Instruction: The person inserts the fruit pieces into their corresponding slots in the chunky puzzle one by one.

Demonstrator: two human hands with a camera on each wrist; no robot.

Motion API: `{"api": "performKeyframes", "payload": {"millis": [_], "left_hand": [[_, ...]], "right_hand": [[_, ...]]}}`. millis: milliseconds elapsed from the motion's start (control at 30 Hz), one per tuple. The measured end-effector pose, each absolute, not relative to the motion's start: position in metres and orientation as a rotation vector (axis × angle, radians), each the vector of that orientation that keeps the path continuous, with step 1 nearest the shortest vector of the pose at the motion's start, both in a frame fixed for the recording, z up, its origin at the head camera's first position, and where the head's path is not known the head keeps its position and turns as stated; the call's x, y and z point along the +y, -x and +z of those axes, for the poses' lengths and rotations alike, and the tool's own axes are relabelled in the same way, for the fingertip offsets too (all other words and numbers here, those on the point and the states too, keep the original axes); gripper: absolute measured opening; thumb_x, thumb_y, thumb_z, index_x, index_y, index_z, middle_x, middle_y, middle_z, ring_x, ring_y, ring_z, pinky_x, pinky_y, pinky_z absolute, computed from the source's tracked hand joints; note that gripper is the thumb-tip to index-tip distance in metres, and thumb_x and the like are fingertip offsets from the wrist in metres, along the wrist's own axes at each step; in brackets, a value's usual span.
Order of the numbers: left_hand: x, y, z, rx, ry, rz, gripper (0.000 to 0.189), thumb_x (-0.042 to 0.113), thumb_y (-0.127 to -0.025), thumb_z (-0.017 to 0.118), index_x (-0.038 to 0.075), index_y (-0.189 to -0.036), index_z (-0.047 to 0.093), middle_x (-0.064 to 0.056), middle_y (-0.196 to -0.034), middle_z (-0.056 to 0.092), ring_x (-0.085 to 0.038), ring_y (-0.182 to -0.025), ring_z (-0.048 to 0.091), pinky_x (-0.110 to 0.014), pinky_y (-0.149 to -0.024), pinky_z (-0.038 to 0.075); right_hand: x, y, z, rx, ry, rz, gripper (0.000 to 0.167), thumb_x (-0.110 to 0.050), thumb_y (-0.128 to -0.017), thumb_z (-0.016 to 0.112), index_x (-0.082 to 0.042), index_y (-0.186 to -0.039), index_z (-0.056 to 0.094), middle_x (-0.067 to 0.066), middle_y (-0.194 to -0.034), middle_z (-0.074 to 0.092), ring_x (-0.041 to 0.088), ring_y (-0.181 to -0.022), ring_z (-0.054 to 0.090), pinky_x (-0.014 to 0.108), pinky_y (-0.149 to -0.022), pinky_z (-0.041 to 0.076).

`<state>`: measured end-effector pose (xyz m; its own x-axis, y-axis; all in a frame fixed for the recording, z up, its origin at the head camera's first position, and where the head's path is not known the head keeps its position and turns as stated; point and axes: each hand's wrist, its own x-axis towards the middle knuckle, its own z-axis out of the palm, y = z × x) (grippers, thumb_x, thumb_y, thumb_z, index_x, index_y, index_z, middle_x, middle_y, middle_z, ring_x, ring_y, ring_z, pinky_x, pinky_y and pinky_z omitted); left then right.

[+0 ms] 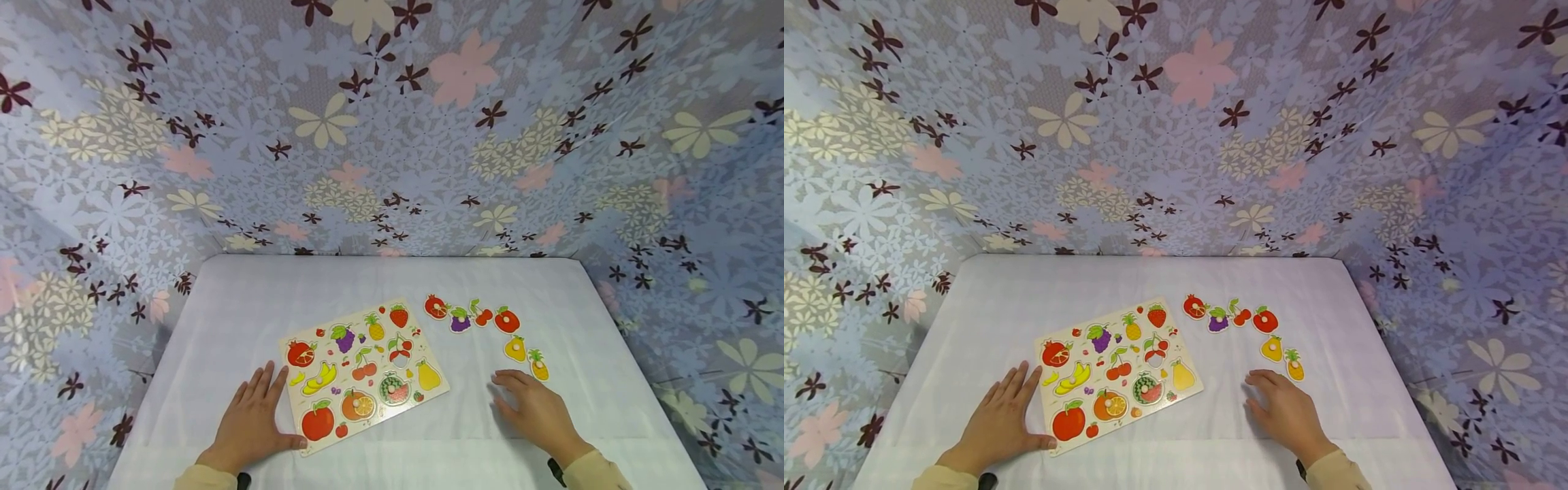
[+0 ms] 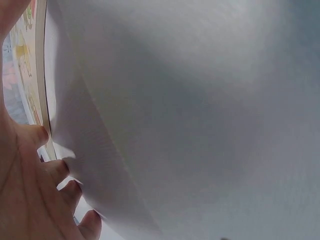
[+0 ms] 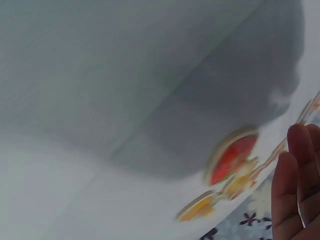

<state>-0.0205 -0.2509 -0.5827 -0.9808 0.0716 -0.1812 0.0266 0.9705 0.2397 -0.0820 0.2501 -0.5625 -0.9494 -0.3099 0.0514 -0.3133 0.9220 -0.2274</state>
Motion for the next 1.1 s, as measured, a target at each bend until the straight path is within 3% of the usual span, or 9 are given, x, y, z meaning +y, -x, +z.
{"api": "performKeyframes", "payload": {"millis": [300, 500, 1100], "left_hand": [[-0.25, 0.02, -0.582, 2.929, -0.071, 0.364, 0.142, 0.09, -0.048, 0.069, 0.008, -0.156, 0.031, -0.024, -0.16, 0.023, -0.045, -0.145, 0.021, -0.064, -0.115, 0.018], [-0.25, 0.021, -0.584, 2.931, -0.078, 0.361, 0.142, 0.091, -0.048, 0.067, 0.008, -0.157, 0.031, -0.023, -0.161, 0.023, -0.045, -0.145, 0.022, -0.064, -0.115, 0.018], [-0.25, 0.02, -0.578, 2.908, -0.057, 0.362, 0.141, 0.09, -0.049, 0.068, 0.009, -0.157, 0.031, -0.023, -0.161, 0.023, -0.044, -0.145, 0.021, -0.063, -0.115, 0.017]], "right_hand": [[0.273, 0.083, -0.568, -3.033, -0.381, 0.345, 0.047, -0.028, -0.074, 0.089, -0.01, -0.115, 0.073, 0.007, -0.122, 0.066, 0.03, -0.111, 0.06, 0.048, -0.079, 0.059], [0.28, 0.081, -0.572, -3.096, -0.271, 0.288, 0.05, -0.029, -0.073, 0.089, -0.009, -0.115, 0.072, 0.014, -0.118, 0.065, 0.034, -0.104, 0.06, 0.052, -0.073, 0.059], [0.29, 0.08, -0.579, -3.041, -0.294, 0.283, 0.046, -0.027, -0.075, 0.088, -0.01, -0.115, 0.072, 0.014, -0.114, 0.067, 0.032, -0.096, 0.063, 0.05, -0.067, 0.058]]}}
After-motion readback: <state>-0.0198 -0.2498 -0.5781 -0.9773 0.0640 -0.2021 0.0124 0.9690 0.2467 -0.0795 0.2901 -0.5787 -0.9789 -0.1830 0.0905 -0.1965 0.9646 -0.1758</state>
